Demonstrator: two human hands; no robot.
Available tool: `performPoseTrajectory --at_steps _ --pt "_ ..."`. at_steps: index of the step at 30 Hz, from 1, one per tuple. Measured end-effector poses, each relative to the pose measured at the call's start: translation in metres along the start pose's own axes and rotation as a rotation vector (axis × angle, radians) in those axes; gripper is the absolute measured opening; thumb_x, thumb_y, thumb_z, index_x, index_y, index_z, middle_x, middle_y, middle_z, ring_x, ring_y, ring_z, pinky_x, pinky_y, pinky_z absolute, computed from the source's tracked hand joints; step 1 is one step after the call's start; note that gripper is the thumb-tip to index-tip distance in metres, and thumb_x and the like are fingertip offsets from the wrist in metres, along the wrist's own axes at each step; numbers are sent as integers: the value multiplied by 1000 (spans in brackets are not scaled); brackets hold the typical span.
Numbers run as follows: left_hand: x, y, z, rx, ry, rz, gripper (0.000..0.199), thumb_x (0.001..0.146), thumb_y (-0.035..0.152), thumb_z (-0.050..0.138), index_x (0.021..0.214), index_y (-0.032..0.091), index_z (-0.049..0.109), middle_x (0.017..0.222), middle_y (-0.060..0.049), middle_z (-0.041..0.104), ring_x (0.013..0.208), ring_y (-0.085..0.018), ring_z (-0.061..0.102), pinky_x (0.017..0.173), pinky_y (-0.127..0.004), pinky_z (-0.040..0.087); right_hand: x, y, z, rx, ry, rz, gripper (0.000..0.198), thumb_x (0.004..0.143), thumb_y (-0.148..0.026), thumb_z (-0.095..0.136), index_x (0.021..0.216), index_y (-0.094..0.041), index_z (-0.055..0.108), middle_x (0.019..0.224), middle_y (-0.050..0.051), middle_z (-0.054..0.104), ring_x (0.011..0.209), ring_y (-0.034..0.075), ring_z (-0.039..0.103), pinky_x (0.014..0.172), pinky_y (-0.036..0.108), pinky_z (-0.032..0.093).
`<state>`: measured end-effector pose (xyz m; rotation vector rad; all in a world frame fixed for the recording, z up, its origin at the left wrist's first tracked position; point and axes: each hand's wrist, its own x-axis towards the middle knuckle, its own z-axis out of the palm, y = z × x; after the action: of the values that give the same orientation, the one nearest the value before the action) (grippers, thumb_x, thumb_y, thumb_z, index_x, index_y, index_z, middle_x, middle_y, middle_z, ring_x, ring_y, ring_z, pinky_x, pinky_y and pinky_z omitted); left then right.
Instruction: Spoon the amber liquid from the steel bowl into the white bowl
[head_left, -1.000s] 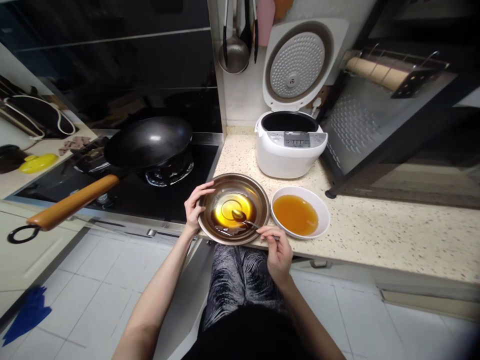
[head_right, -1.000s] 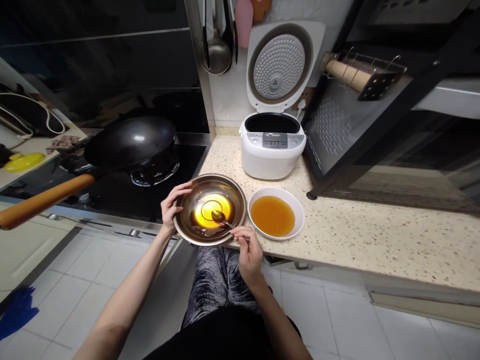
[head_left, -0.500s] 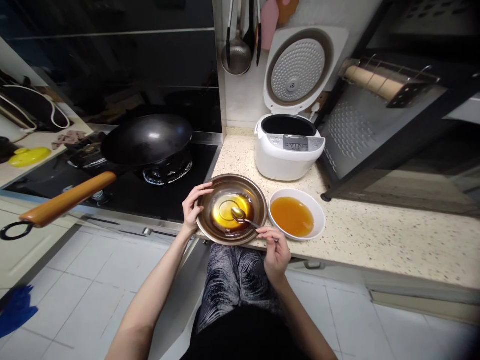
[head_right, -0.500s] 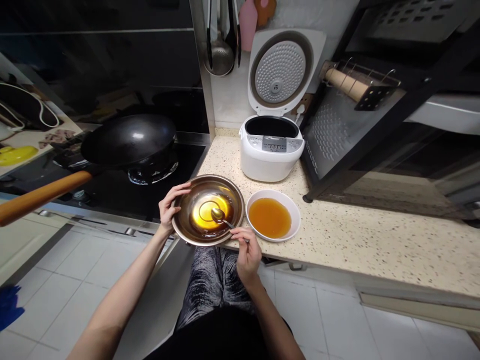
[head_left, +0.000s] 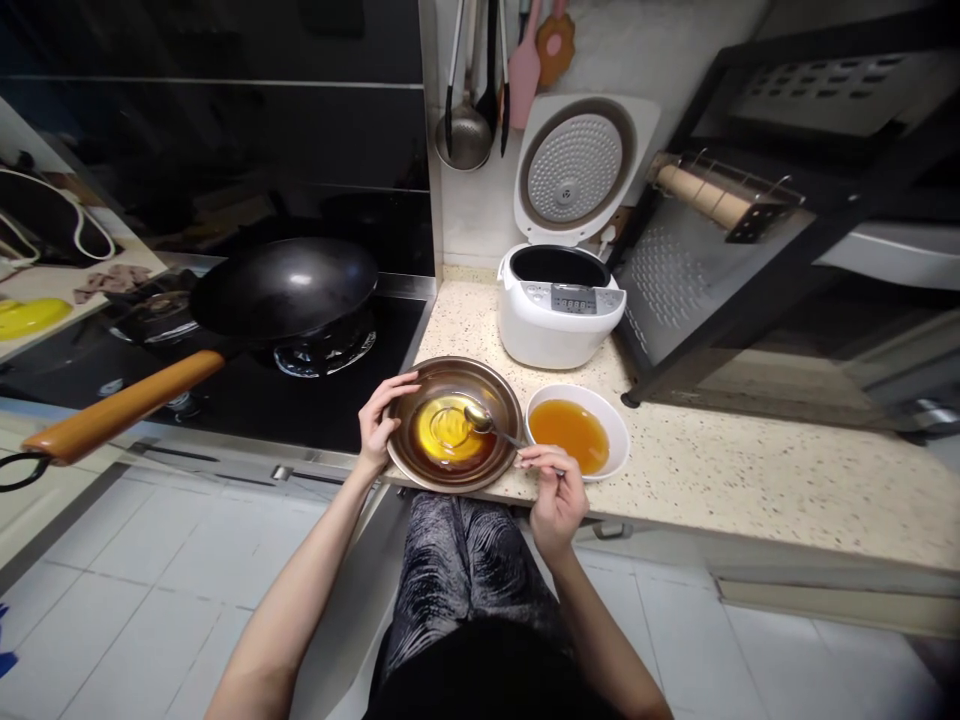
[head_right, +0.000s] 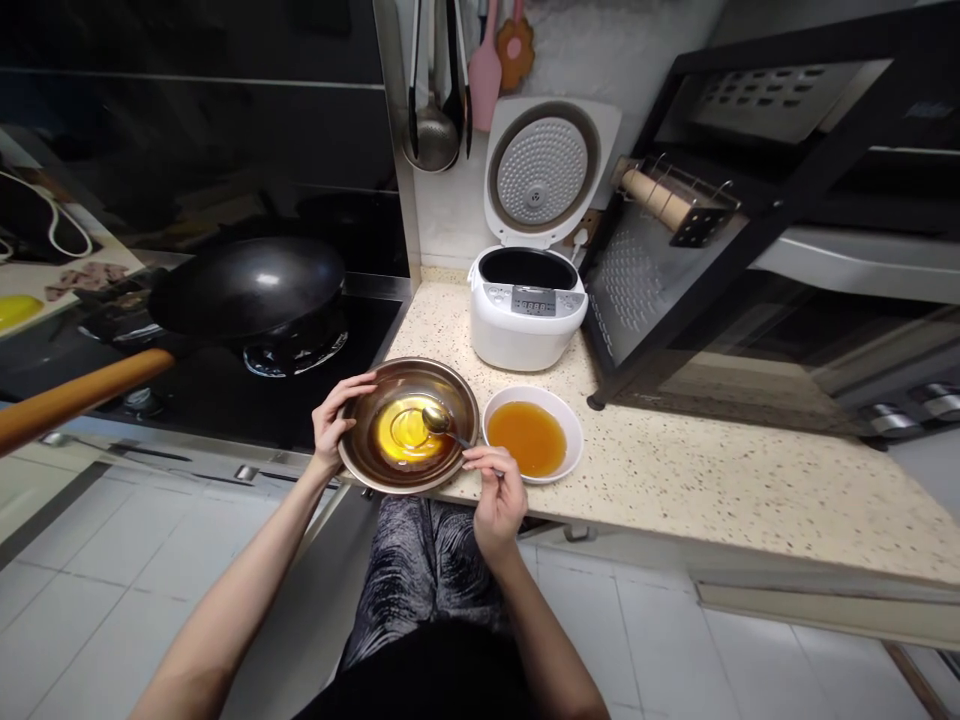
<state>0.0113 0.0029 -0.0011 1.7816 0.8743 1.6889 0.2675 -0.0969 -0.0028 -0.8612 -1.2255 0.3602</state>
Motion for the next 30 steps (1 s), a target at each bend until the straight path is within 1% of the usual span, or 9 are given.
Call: performPoseTrajectory --at_steps 6,20,25,30 --pt "0 -2 2 -10 9 2 42 84 34 54 114 21 81 135 -11 72 128 -36 63 113 -54 47 2 3 -5 -4 11 18 20 107 -23 50 93 -23 64 91 4 74 87 19 70 78 36 57" --pt "0 -2 3 13 -19 21 42 90 41 53 117 21 79 137 -13 71 129 -36 63 112 -55 48 2 -1 -5 -25 26 1 20 106 -23 51 92 -23 64 89 4 74 85 19 70 77 35 57" --pt "0 -4 1 12 -28 15 43 89 40 54 119 21 79 137 -12 71 130 -36 62 114 -55 46 4 -3 -4 -30 36 -4 19 106 -22 51 92 -23 64 88 4 74 84 19 70 76 35 56" --pt "0 -5 1 -5 -31 15 43 88 38 54 119 21 79 137 -12 71 131 -36 62 115 -54 45 6 -3 -3 4 10 -10 19 106 -21 51 93 -24 64 90 3 74 85 18 70 76 33 56"
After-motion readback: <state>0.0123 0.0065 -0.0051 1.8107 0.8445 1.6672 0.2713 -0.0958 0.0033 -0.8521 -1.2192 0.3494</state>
